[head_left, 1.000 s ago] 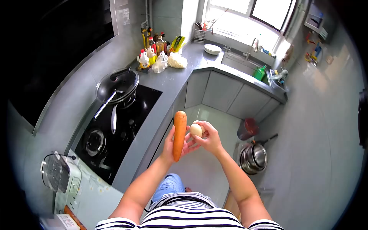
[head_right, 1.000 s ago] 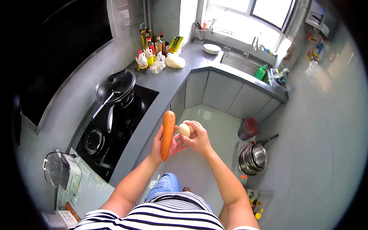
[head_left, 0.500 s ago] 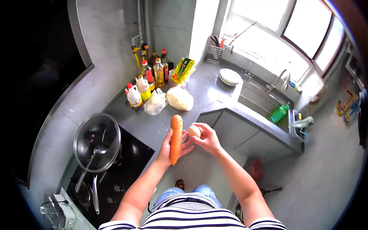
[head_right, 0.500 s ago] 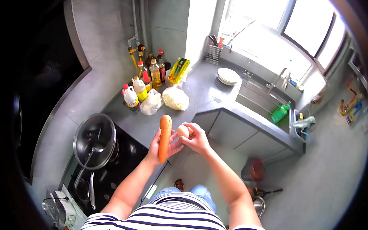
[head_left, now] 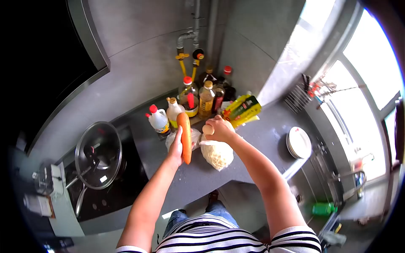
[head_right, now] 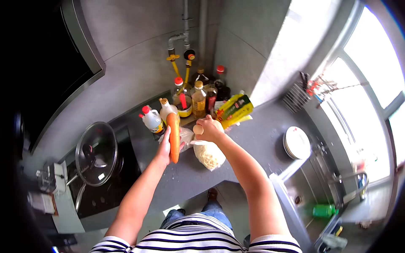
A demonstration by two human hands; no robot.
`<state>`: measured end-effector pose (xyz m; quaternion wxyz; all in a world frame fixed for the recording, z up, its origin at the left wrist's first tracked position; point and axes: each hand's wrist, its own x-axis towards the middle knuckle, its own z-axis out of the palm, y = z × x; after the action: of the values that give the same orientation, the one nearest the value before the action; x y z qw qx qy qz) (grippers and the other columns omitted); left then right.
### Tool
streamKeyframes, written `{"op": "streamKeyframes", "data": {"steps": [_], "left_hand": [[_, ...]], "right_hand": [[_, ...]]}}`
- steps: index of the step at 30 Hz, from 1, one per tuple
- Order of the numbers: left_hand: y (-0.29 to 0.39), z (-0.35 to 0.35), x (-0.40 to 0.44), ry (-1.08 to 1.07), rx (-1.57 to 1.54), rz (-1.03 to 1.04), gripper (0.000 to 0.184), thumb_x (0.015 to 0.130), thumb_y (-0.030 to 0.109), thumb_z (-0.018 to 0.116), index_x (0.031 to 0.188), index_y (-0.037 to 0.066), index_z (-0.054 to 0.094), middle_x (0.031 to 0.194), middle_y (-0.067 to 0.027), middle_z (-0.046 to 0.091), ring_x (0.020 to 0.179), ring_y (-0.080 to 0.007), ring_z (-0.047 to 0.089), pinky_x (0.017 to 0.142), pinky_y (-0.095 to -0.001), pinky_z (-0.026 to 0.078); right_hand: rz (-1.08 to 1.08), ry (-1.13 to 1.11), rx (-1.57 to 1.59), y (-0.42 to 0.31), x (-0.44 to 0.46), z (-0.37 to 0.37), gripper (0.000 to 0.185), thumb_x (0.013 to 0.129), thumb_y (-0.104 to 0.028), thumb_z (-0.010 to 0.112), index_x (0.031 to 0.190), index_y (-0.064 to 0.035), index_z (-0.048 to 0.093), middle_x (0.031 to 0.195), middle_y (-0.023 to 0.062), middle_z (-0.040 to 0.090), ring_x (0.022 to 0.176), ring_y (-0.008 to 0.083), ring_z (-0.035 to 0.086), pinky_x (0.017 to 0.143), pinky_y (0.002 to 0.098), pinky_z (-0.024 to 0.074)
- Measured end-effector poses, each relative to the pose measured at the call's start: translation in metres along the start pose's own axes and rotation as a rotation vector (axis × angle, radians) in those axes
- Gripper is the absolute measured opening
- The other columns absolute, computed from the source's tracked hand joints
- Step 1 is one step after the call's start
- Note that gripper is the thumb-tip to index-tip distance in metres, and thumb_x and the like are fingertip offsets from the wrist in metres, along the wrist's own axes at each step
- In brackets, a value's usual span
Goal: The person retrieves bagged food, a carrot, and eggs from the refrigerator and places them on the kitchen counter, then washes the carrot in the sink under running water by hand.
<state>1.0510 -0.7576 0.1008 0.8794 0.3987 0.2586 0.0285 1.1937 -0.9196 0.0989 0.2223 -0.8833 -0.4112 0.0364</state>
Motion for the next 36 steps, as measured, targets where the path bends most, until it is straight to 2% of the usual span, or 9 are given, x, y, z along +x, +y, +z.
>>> {"op": "streamKeyframes", "data": {"steps": [3,4,7,11,15,18,27,30,36], "left_hand": [[-0.009,-0.008,-0.004,0.03,0.062,0.037,0.06,0.086,0.061,0.055,0.125,0.016,0.052,0.116,0.0021,0.053,0.113,-0.0115,0.044,0.101,-0.0413,0.04],[-0.013,-0.013,-0.005,0.08,0.07,0.0,0.061,0.087,0.06,0.055,0.128,0.016,0.05,0.119,0.0013,0.052,0.114,-0.0113,0.044,0.102,-0.0424,0.04],[-0.026,-0.014,-0.008,0.128,0.026,0.022,0.06,0.087,0.058,0.056,0.129,0.015,0.049,0.121,0.0011,0.052,0.112,-0.0114,0.046,0.102,-0.0433,0.041],[-0.04,-0.013,-0.004,0.221,-0.096,0.029,0.06,0.09,0.055,0.054,0.129,0.01,0.05,0.118,-0.0009,0.053,0.103,-0.0136,0.05,0.094,-0.0382,0.048],[-0.047,-0.02,-0.007,0.15,-0.184,0.041,0.065,0.09,0.055,0.054,0.134,0.009,0.04,0.128,-0.0073,0.045,0.116,-0.0274,0.05,0.094,-0.0529,0.048],[-0.044,-0.019,-0.012,0.086,-0.212,0.041,0.064,0.091,0.054,0.052,0.132,0.007,0.039,0.128,-0.0107,0.044,0.12,-0.0302,0.05,0.09,-0.0532,0.051],[-0.033,-0.016,-0.011,-0.012,-0.331,-0.01,0.06,0.093,0.05,0.051,0.135,0.009,0.038,0.13,-0.0052,0.044,0.12,-0.0279,0.051,0.091,-0.052,0.051],[-0.03,-0.015,-0.01,-0.048,-0.331,-0.036,0.061,0.093,0.051,0.05,0.136,0.01,0.037,0.13,-0.0042,0.044,0.121,-0.0281,0.05,0.093,-0.0524,0.05],[-0.027,-0.02,-0.013,-0.119,-0.294,-0.063,0.061,0.093,0.053,0.049,0.134,0.01,0.038,0.129,-0.004,0.045,0.12,-0.028,0.05,0.093,-0.0522,0.049]], "right_hand": [[-0.018,-0.26,-0.233,0.031,0.045,0.03,0.055,0.061,-0.038,0.076,0.109,-0.016,0.064,0.102,0.0121,0.061,0.093,0.0306,0.062,0.078,0.0414,0.0524],[0.044,-0.38,-0.293,0.023,0.053,0.021,0.062,0.061,-0.044,0.076,0.114,-0.0154,0.063,0.116,0.0208,0.055,0.095,0.03,0.064,0.075,0.0381,0.0538],[0.118,-0.437,-0.306,0.032,0.072,0.049,0.066,0.061,-0.047,0.077,0.117,-0.0137,0.062,0.116,0.0195,0.055,0.095,0.03,0.064,0.076,0.0374,0.054],[0.175,-0.461,-0.259,0.041,0.082,0.074,0.071,0.061,-0.05,0.076,0.119,-0.0122,0.06,0.117,0.021,0.054,0.097,0.0301,0.064,0.077,0.037,0.0539],[0.317,-0.459,-0.245,0.042,0.083,0.088,0.066,0.064,-0.05,0.073,0.118,-0.0132,0.061,0.119,0.0207,0.053,0.101,0.0336,0.062,0.08,0.0404,0.053],[0.339,-0.427,-0.268,0.045,0.083,0.094,0.066,0.065,-0.051,0.071,0.118,-0.0133,0.061,0.121,0.0207,0.052,0.101,0.0325,0.062,0.08,0.0401,0.0528],[0.397,-0.43,-0.236,0.044,0.08,0.099,0.065,0.068,-0.047,0.07,0.124,-0.0162,0.056,0.131,0.0143,0.047,0.118,0.0283,0.053,0.084,0.0427,0.0525],[0.491,-0.439,-0.244,0.034,0.078,0.092,0.062,0.07,-0.047,0.069,0.124,-0.0185,0.056,0.131,0.0112,0.05,0.123,0.0259,0.048,0.085,0.0437,0.0528],[0.398,-0.44,-0.288,0.048,0.073,0.107,0.052,0.076,-0.045,0.064,0.12,-0.0189,0.06,0.122,0.0036,0.059,0.126,0.0227,0.044,0.083,0.0428,0.0535]]}}
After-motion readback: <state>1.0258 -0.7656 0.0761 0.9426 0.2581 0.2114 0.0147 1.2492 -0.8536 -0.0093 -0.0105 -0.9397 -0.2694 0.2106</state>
